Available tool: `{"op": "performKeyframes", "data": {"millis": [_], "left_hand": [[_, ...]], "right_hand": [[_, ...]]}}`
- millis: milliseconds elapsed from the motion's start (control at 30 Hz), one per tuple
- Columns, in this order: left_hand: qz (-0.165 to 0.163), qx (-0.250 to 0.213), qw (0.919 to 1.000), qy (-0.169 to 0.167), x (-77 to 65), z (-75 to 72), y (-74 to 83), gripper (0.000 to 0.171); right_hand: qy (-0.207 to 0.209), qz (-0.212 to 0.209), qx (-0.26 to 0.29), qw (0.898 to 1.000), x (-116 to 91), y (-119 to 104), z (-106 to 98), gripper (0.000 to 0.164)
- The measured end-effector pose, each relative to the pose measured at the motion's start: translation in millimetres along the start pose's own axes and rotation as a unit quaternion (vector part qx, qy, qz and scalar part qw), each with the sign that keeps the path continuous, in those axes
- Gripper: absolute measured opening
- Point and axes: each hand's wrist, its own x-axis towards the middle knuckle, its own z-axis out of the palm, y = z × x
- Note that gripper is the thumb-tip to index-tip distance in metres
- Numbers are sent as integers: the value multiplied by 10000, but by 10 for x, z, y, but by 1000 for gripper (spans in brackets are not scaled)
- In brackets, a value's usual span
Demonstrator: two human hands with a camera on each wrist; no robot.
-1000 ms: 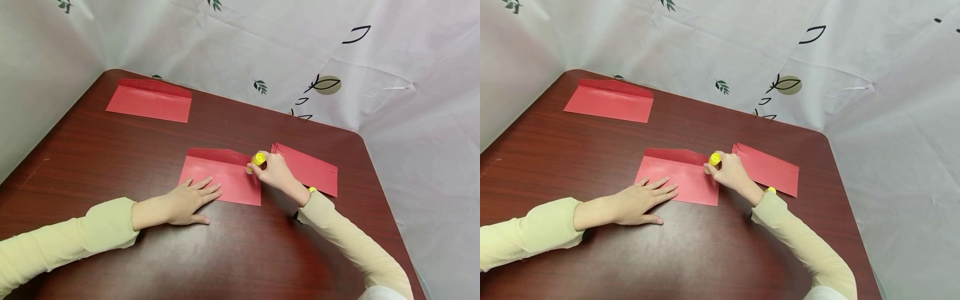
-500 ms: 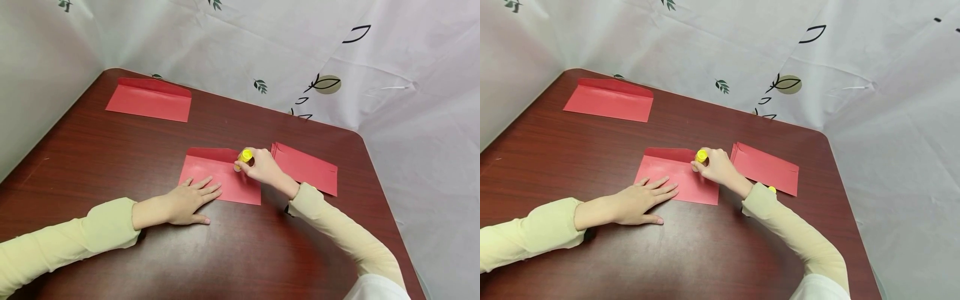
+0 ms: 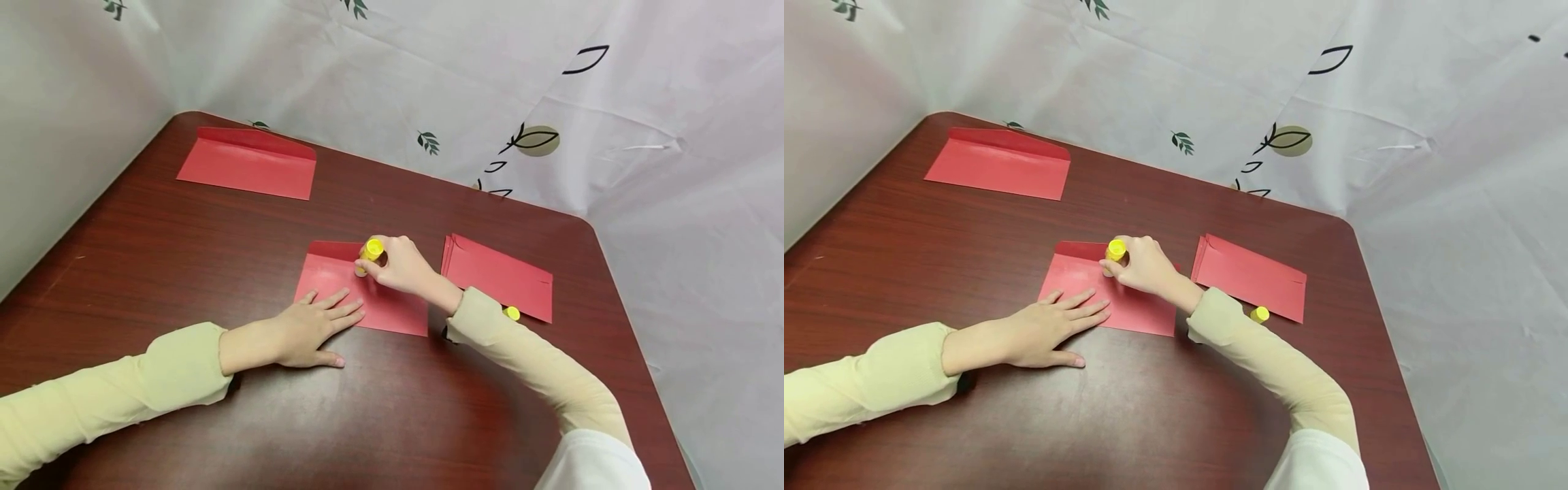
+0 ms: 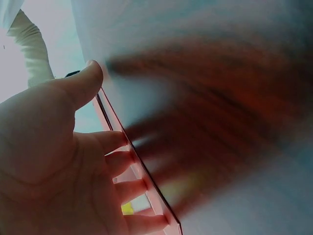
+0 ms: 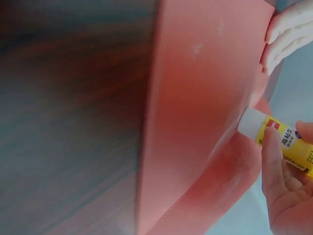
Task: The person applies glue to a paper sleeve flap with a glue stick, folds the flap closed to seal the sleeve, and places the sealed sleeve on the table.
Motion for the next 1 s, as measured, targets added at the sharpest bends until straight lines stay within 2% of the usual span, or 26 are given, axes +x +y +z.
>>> {"op": "performKeyframes", "data": {"millis": [167, 767, 1000], "left_hand": [[9, -42, 10000, -16, -1, -7, 11, 77], [21, -103, 9999, -23, -14, -11, 4, 78], [-63, 56, 10000, -36, -8, -9, 18, 65]], "right_hand": [[-109, -168, -68, 9998, 122, -94, 56, 18], [-354, -381, -184, 9985, 463, -372, 238, 19], [-405, -488, -105, 9979, 523, -450, 270, 20]]}}
